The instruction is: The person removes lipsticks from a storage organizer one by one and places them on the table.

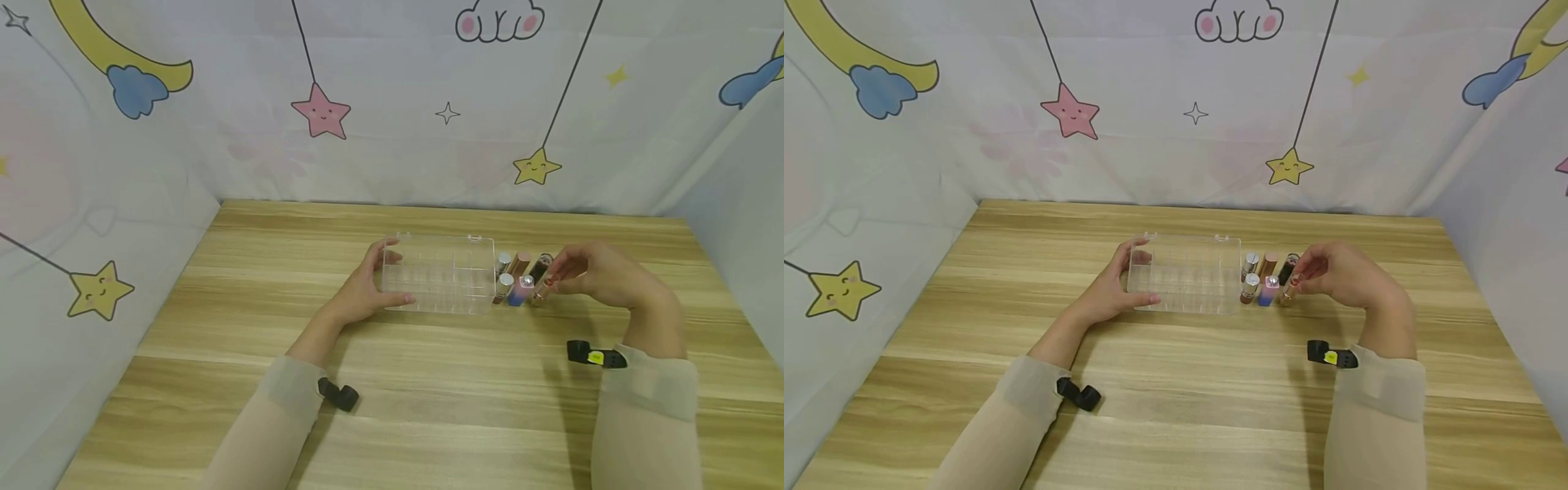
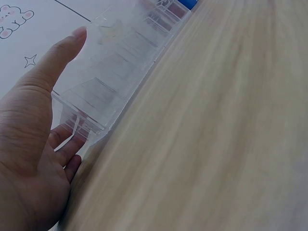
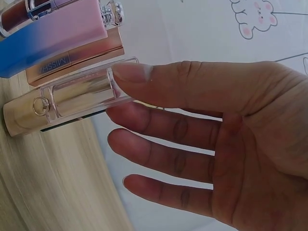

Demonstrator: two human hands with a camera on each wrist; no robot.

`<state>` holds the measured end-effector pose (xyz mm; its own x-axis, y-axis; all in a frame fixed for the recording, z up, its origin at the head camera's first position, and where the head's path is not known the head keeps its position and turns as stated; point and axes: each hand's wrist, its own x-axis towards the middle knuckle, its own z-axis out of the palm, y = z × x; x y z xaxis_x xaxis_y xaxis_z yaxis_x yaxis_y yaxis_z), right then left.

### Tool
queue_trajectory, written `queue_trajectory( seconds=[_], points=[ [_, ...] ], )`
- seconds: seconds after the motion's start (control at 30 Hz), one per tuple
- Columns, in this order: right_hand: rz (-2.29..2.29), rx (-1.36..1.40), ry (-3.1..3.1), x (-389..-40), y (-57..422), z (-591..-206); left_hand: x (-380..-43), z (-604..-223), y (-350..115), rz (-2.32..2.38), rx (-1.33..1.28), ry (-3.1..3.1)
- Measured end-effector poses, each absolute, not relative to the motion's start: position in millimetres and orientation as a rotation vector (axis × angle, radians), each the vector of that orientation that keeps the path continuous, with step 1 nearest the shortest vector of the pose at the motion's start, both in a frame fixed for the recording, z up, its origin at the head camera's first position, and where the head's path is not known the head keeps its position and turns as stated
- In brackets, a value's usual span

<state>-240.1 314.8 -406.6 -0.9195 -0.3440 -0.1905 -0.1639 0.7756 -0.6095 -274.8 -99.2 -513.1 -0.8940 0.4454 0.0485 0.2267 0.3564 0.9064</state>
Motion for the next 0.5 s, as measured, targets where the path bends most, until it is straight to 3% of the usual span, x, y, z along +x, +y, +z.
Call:
queue_trajectory(
  seconds=[0.5],
  points=[
    [-0.905,-0.364,2.639,-242.7,318.7,-405.9,-275.3,-512.7,-98.4,1.563,0.594,2.399]
  ],
)
